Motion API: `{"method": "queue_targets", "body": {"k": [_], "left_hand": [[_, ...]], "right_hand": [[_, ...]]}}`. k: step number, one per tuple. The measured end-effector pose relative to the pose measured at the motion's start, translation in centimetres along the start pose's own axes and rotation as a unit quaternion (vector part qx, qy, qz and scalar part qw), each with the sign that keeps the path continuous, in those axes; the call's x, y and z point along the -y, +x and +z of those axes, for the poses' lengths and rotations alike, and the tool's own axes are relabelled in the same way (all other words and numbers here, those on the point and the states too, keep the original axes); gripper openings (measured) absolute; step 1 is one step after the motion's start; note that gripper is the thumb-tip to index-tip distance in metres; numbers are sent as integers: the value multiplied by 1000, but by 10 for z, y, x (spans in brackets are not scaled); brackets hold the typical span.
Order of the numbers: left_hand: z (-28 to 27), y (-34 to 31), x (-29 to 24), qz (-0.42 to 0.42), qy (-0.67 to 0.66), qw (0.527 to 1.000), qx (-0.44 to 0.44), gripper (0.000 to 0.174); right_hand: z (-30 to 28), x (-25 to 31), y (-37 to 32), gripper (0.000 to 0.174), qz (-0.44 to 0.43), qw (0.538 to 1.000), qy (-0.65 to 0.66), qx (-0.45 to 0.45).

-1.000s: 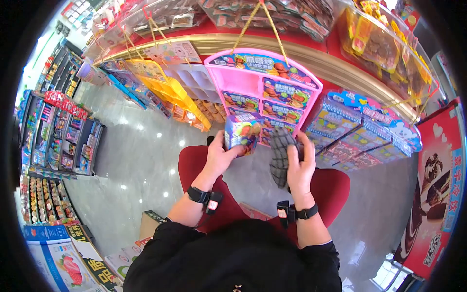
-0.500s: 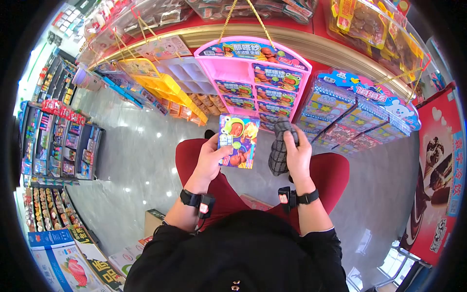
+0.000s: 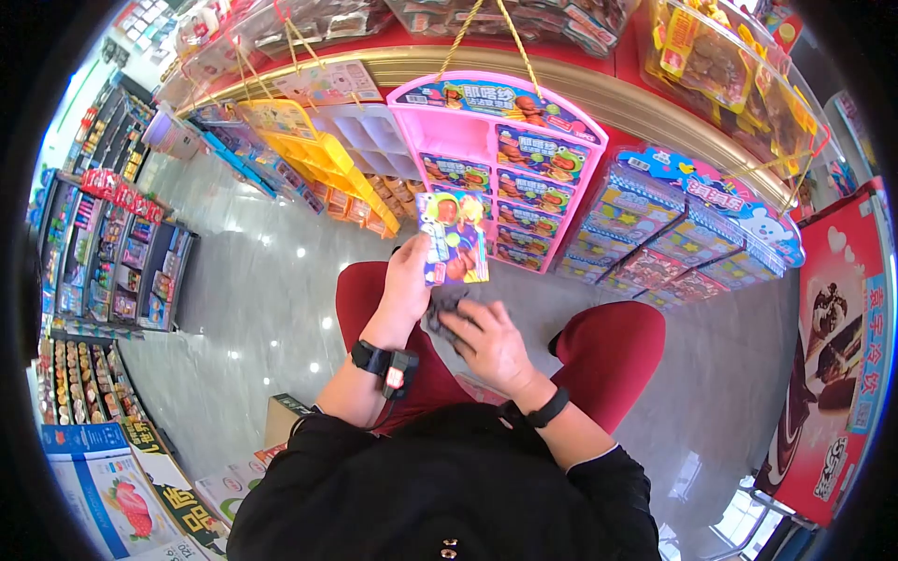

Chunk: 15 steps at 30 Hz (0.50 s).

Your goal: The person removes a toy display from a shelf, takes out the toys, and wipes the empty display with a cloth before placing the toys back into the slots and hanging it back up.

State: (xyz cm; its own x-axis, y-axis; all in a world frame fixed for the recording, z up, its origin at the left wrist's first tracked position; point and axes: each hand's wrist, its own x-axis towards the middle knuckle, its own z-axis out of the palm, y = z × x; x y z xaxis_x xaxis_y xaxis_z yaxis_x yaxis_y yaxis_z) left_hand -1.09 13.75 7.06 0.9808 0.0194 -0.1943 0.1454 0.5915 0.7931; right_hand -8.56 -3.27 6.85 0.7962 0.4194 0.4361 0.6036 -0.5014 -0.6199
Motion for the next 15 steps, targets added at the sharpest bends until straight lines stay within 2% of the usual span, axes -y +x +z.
{"method": "queue_targets", "body": {"k": [1,2,4,5,6,8,9,10,12,13,15], "left_hand": [[-2,6,-4,4,-19,1000,3,37],[-5,10,-8,8,-39,999,6,37],[-7,10,-22,-4,-50,998,33,39],[-9,8,-25,-23,-58,996,61,41],[-10,6,-24,-24,-59,996,59,41],[-7,2,-17,-78,-18,993,91,36],[-3,1,-11,-94,8,989,111,39],[9,-4,-5,-84,42,990,105,43],[15,-3,20,-30,114,990,74,45],[17,-2,21,-31,114,990,76,45],[22,3,16,18,151,988,28,42]], "right_hand": [[7,-6,-10,41,-18,998,34,58],[18,-20,-25,41,-22,997,33,60],[27,-49,-42,34,153,976,150,-24],[18,-62,-46,32,299,903,304,-55],[2,-63,-35,31,433,781,442,-88],[-26,-54,-3,36,380,650,625,-208],[-35,-46,15,41,370,611,661,-231],[-36,-45,23,41,370,611,658,-237],[-36,-41,33,47,395,608,674,-139],[-41,-27,39,54,398,574,711,-82],[-30,-21,37,58,407,567,712,-74]]}}
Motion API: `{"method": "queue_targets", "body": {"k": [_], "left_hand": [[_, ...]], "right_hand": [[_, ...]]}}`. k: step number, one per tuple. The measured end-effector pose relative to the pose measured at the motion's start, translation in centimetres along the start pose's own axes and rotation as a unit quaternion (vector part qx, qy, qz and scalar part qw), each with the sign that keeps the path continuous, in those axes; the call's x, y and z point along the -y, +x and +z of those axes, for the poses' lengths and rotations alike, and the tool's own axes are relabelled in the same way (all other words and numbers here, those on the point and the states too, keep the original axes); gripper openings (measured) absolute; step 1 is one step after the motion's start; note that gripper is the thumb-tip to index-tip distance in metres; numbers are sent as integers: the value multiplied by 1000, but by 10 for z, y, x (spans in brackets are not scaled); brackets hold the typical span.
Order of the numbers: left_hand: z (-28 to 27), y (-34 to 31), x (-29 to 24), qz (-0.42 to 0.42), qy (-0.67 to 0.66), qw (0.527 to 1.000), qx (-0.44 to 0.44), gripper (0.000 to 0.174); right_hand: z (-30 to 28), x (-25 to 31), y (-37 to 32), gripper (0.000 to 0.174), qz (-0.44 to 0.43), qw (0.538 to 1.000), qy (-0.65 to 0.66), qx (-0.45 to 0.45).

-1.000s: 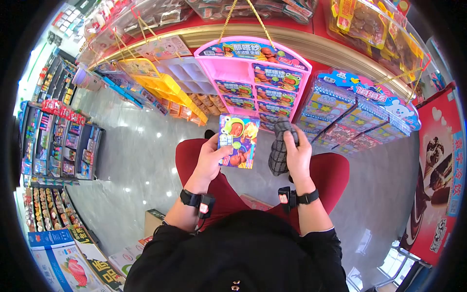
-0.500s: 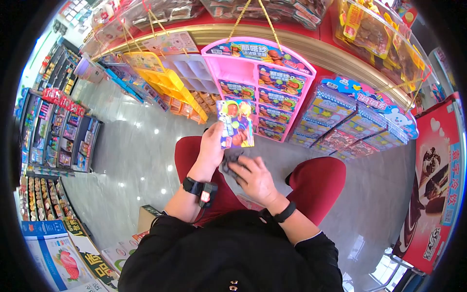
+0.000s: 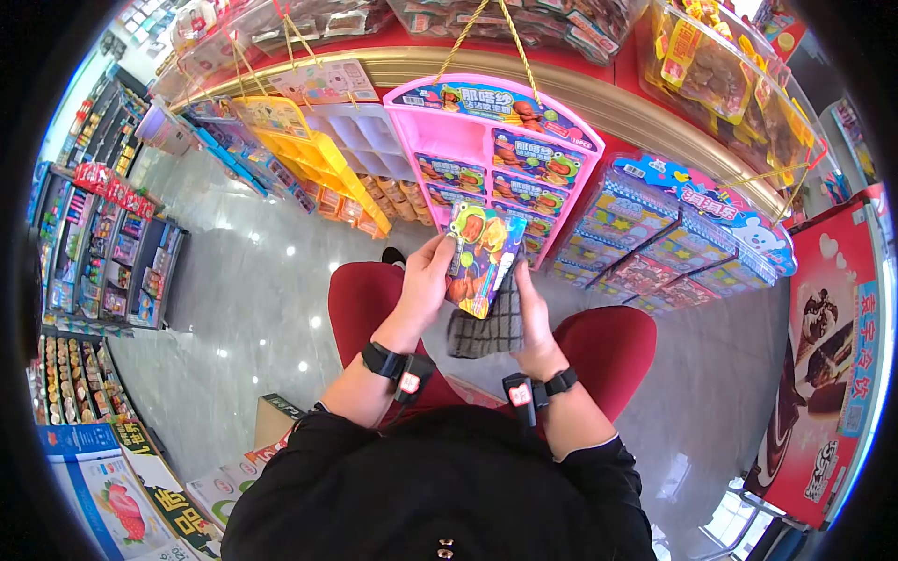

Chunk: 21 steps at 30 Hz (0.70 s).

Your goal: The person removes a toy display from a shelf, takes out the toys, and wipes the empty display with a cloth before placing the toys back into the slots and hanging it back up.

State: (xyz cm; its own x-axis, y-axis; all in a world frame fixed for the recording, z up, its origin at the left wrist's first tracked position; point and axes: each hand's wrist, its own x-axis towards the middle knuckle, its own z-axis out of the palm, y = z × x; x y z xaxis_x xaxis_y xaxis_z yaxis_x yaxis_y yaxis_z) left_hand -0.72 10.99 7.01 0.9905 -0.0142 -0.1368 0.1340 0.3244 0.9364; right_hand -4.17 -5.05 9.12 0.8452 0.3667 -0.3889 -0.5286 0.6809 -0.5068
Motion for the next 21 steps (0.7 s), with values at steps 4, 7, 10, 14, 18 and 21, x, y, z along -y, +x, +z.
{"method": "queue_targets", "body": {"k": [4,7,10,14,18,21], "left_hand": [[-17,18,-35,104,206,970,74,40],[-33,30,-63,96,326,926,165,39],[-39,39,-78,95,371,898,216,39],[-30,46,-93,63,374,886,265,40],[-8,47,-97,70,410,857,306,37],[7,49,-93,25,458,819,344,37]], "right_hand": [[-27,-22,-3,50,96,993,-64,20],[-46,-22,-3,44,89,984,-157,-16],[-54,-5,-2,38,8,984,-174,-49],[-52,29,-2,41,-71,992,-84,-62],[-26,36,-7,57,-127,987,-98,12],[-20,31,-7,74,-91,977,-189,27]]}}
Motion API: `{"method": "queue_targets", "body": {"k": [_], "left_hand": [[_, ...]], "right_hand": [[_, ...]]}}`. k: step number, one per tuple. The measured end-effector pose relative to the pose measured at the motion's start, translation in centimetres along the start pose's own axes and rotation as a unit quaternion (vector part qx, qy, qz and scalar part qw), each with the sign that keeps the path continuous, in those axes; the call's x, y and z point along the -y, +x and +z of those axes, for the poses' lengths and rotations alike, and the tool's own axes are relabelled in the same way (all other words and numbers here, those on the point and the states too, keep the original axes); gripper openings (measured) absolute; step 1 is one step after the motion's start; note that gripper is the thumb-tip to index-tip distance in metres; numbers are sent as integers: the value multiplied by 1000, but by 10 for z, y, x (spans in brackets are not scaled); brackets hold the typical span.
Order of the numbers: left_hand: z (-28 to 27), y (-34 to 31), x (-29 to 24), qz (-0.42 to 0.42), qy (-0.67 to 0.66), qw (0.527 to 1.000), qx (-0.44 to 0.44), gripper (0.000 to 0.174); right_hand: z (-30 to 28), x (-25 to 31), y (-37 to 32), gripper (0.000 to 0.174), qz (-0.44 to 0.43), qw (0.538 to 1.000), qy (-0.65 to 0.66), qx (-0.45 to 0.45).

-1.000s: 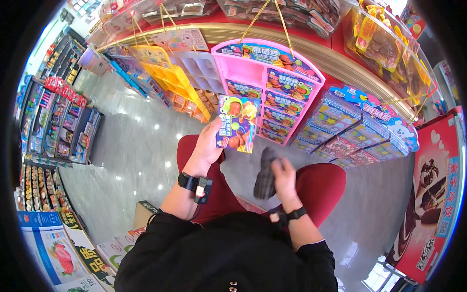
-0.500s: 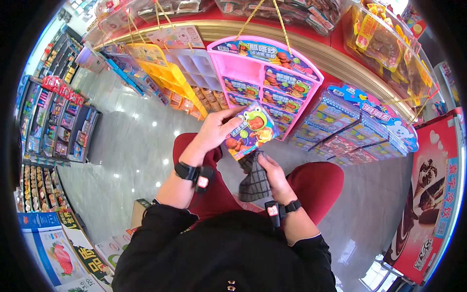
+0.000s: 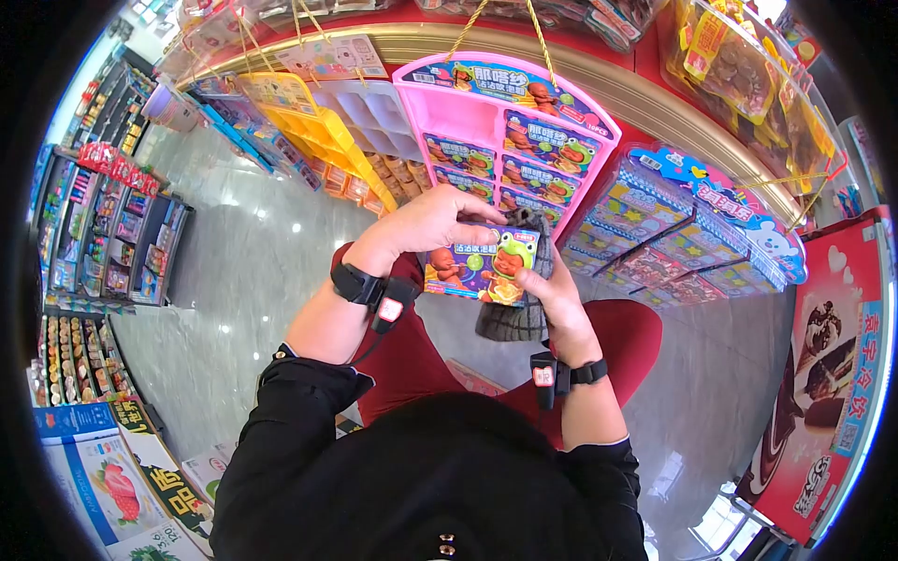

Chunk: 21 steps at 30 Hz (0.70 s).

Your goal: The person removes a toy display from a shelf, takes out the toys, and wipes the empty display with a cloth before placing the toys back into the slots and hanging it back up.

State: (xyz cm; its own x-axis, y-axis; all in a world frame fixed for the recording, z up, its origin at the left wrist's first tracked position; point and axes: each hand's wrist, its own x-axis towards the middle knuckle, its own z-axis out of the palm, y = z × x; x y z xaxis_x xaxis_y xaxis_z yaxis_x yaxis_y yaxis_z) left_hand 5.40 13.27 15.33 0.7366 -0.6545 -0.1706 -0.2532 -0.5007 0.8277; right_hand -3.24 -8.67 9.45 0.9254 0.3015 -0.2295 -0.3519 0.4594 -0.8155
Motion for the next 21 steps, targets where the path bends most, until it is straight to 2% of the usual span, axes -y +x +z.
{"method": "queue_targets", "body": {"k": [3,5,6,8,9,10,12,13,15,16,18,21], "left_hand": [[8,6,28,-8,-61,998,-9,46],[13,3,44,32,-252,958,-130,62],[14,-1,46,33,-250,959,-127,62],[25,-17,48,31,-470,857,-210,72],[38,-19,57,81,-506,841,-172,74],[58,-22,62,49,-524,825,-203,73],[85,-22,55,-20,-487,856,-174,64],[94,-21,51,-20,-487,856,-175,64],[104,-21,42,38,-561,790,-246,53],[102,-23,39,39,-560,790,-248,53],[96,-25,31,14,-609,759,-231,52],[92,-28,26,26,-608,761,-223,48]], "right_hand": [[4,-1,-2,68,26,999,32,-24],[2,-6,1,60,-13,995,87,-38],[-1,-8,3,60,-16,995,89,-39],[-7,-10,6,57,-35,987,131,-83],[-6,-11,6,45,-50,987,118,-99],[-6,-10,6,45,-55,986,119,-101],[-3,-10,6,45,-65,986,128,-84],[2,-10,5,45,-61,985,135,-86],[0,-15,5,47,-45,984,152,-85],[-1,-17,6,48,-31,982,168,-86],[0,-18,6,49,-34,983,160,-87],[-3,-23,8,51,-42,982,150,-102]]}}
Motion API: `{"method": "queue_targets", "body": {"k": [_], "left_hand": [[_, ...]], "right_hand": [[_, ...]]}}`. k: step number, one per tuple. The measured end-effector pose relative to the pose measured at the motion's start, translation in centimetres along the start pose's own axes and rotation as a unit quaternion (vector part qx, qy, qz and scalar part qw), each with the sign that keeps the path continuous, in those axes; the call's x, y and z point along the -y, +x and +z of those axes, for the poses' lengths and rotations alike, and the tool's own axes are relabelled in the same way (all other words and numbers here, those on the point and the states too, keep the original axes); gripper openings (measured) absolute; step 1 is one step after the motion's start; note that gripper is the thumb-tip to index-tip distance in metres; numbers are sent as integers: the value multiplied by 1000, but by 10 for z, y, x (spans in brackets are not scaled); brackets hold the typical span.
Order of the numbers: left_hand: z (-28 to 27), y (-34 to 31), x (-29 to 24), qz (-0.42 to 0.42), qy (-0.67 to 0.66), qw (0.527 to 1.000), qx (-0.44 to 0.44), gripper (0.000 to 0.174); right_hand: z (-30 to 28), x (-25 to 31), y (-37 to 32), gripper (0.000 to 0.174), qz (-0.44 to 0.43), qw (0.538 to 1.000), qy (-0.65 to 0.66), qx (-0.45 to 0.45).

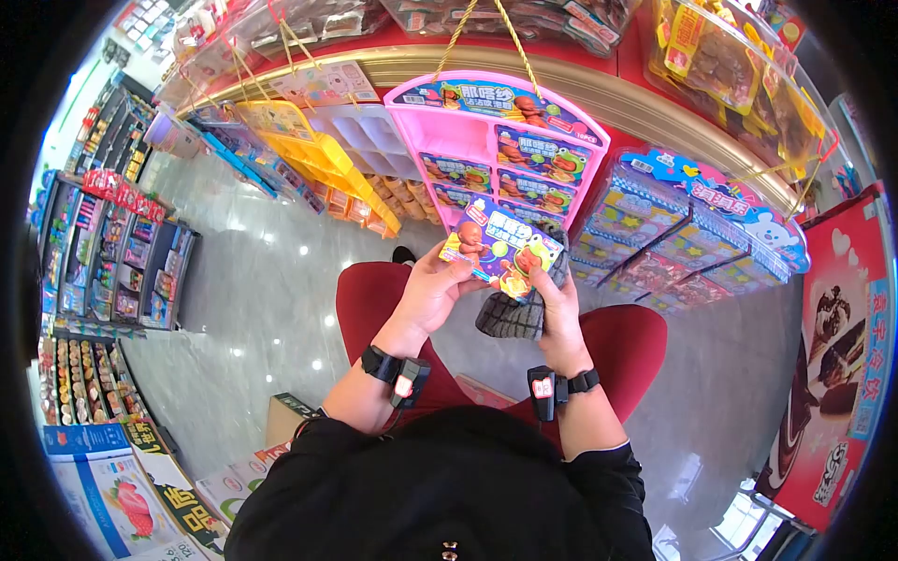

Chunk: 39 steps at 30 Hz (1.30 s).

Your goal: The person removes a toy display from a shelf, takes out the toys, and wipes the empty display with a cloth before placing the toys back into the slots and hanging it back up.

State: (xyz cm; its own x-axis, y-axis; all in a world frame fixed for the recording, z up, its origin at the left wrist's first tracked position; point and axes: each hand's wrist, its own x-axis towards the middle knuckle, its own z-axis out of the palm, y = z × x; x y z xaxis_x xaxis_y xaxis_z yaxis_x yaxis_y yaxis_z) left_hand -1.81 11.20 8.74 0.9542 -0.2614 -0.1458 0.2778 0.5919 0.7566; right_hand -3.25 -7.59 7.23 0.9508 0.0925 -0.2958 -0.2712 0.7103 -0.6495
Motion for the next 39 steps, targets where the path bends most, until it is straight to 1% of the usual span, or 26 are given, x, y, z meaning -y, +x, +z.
{"method": "queue_targets", "body": {"k": [1,4,6,8,10,15,24,27,29,31,32,33,34,35,36,37,38,39], "left_hand": [[0,-1,0,-3,2,1000,2,48],[-5,-3,4,-1,-13,1000,-1,46],[-8,-4,7,-4,-25,1000,-17,44],[-11,-6,10,-4,-39,999,-6,45],[-9,-6,11,-7,-55,998,7,45],[-10,-8,14,-13,-87,996,0,47],[-13,-8,16,-14,-82,997,-7,45],[-12,-8,15,-16,-83,996,-11,44],[-13,-7,15,-17,-80,997,-10,43],[-17,-9,14,-12,-75,997,-15,43],[-21,-9,15,-10,-64,998,-29,42],[-21,-9,14,-8,-53,998,-42,41],[-21,-10,15,4,-5,997,-83,41],[-20,-11,15,4,-4,996,-84,41],[-18,-12,15,56,218,970,-88,43],[-11,-13,13,104,428,894,-85,44],[-5,-16,7,114,586,799,-69,50],[-4,-16,11,113,586,800,-65,50]], "right_hand": [[-1,-2,0,52,-3,1000,-4,-11],[2,-1,-1,53,-25,1000,-14,-7],[3,0,-1,53,-25,999,-20,-10],[2,0,-1,52,-26,999,-26,-17],[1,-2,1,53,-48,998,-24,-16],[2,0,0,53,-43,999,-18,-26],[3,6,0,47,-38,998,-23,-35],[-3,9,3,43,-50,998,-15,-33],[-5,11,3,39,-75,994,-38,-72],[-7,15,5,35,-122,989,-65,-59],[-11,16,7,34,-158,981,-94,-67],[-7,18,8,33,-194,970,-123,-74],[-3,23,5,40,-232,953,-178,-80],[3,29,1,40,-230,953,-177,-80],[11,35,-3,47,-304,888,-338,-67],[21,40,-7,54,-367,790,-488,-54],[35,44,-13,60,-404,727,-556,-6],[50,44,-18,65,-436,654,-617,42]]}}
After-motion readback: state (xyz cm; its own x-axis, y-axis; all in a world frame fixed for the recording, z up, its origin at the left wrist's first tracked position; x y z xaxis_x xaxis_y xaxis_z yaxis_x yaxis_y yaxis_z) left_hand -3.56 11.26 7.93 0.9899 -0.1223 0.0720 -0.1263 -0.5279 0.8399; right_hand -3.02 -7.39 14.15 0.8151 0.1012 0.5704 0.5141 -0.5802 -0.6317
